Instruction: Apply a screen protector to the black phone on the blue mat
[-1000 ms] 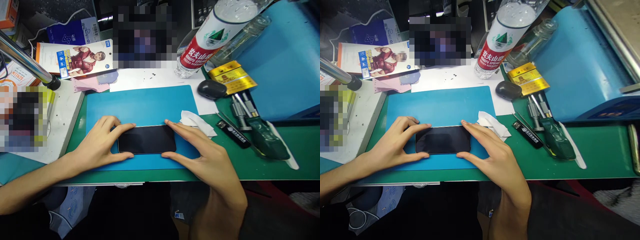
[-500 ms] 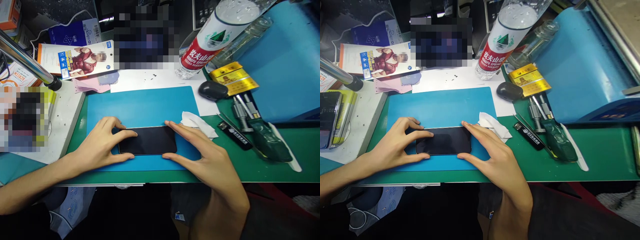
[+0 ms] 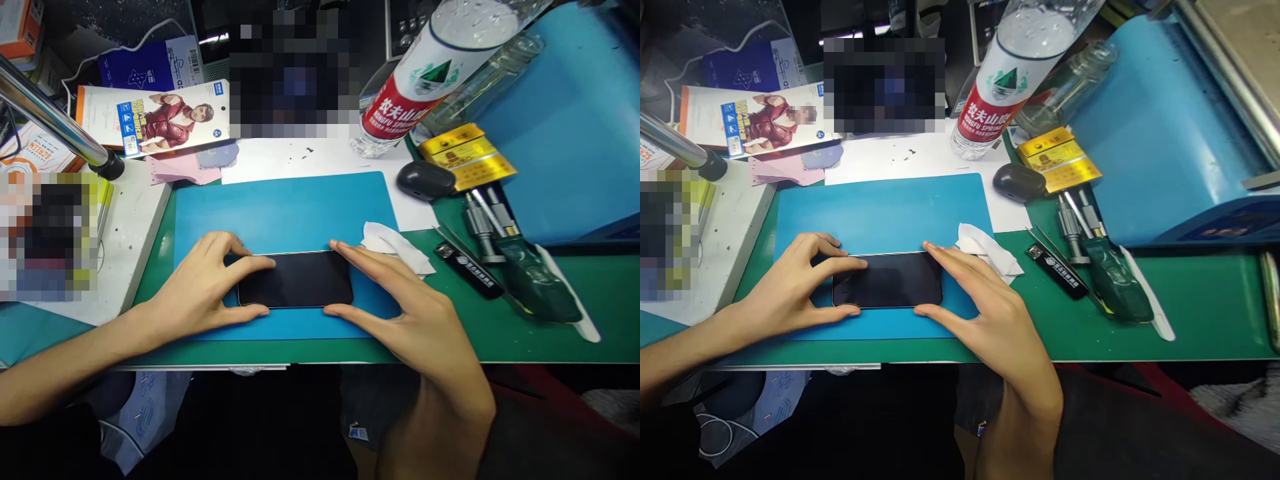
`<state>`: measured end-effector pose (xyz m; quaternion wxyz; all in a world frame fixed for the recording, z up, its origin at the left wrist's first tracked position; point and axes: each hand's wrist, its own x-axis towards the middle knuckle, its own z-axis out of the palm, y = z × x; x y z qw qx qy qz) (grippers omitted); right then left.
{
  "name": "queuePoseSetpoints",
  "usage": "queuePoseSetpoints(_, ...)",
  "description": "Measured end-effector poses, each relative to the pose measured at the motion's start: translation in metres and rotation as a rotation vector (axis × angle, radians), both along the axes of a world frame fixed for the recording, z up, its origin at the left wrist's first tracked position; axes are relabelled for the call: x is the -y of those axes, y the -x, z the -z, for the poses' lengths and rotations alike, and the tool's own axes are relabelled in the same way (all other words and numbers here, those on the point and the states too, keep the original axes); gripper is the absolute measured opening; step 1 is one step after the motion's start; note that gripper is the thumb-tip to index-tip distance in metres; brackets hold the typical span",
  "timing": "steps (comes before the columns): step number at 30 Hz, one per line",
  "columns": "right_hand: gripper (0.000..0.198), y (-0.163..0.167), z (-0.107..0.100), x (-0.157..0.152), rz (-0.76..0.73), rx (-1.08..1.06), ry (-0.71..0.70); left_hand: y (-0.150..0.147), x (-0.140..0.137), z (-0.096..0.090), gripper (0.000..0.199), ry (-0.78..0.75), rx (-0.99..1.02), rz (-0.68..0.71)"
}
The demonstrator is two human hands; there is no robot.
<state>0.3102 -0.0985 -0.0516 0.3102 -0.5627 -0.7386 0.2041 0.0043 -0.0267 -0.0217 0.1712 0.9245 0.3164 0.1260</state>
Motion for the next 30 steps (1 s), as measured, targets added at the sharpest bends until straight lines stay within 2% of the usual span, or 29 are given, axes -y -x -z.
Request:
queuePoseSetpoints(3, 0.069, 0.0003, -0.0004, 0.0002, 0.003, -0.002, 0.002, -0.0006, 0.0008, 0.0013, 0.067, -0.007, -0.004, -0.022)
queuePoseSetpoints(10, 0.068, 0.0006, -0.0004, 0.0025, 0.031, -0.003, 0.044, -0.002, 0.0033, 0.0073, 0.075, -0.119, 0.028, 0.001)
queuePoseSetpoints(14, 0.068, 0.0014, -0.0008, 0.0034, 0.048, -0.004, 0.076, -0.0028, 0.0053, 0.0069, 0.085, -0.124, 0.047, -0.015)
queuePoseSetpoints(18, 0.066, 0.0034, -0.003, 0.0037, 0.061, -0.003, 0.087, -0.0028, 0.0067, 0.0065, 0.086, -0.13, 0.033, -0.051)
queuePoseSetpoints(25, 0.064, 0.0031, -0.0045, 0.0049, 0.067, -0.005, 0.103, -0.0026, 0.0073, 0.0082, 0.06, -0.133, 0.013, -0.05)
queuePoseSetpoints(30, 0.067, -0.0004, -0.0016, 0.0037, 0.04, -0.001, 0.129, -0.0024, 0.0067, 0.0078, 0.058, -0.119, -0.01, -0.054)
